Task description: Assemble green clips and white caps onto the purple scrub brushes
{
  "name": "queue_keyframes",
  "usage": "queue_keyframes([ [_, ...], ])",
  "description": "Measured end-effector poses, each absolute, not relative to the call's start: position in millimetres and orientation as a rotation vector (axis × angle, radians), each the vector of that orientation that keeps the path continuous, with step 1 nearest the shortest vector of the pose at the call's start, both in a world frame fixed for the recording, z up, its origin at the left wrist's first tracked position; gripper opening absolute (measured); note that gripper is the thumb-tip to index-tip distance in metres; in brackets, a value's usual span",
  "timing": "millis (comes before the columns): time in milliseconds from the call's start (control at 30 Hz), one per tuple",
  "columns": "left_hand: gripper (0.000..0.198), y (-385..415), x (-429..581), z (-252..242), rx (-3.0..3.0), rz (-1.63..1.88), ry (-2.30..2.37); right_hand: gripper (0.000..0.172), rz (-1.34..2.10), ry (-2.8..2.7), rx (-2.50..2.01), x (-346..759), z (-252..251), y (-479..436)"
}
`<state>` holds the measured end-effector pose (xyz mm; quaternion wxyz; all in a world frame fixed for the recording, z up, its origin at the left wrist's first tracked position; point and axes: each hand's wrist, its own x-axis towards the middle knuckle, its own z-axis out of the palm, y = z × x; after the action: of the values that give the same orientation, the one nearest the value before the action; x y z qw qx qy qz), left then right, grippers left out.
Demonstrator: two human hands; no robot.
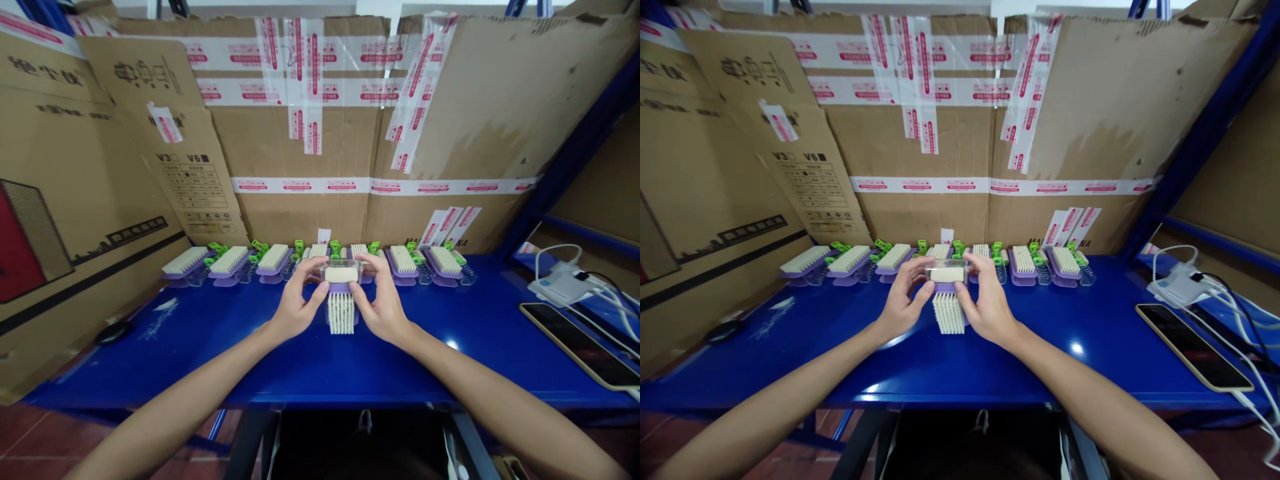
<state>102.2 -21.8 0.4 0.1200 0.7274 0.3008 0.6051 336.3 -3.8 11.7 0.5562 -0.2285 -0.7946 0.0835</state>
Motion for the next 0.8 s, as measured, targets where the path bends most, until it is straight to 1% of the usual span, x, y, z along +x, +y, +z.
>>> queue_keyframes([
  [267,0.039,-20.8,101.0,0.8,2.206,1.770,0.873,0.054,0.139,-1.926,-0.526,338.1,16.6,-4.4],
  [400,0.039,-18.2,100.0,-1.8,2.214,1.770,0.868,0.050,0.129,-1.952,-0.527,339.0,15.8,-3.9],
  [633,0.039,-19.4,100.2,0.5,2.201,1.751,0.867,0.046,0.249,-1.954,-0.531,338.4,10.6,-1.5],
  [800,0.040,-19.7,101.5,2.2,2.155,1.711,0.878,0.049,0.318,-1.941,-0.552,338.5,9.3,-0.2],
])
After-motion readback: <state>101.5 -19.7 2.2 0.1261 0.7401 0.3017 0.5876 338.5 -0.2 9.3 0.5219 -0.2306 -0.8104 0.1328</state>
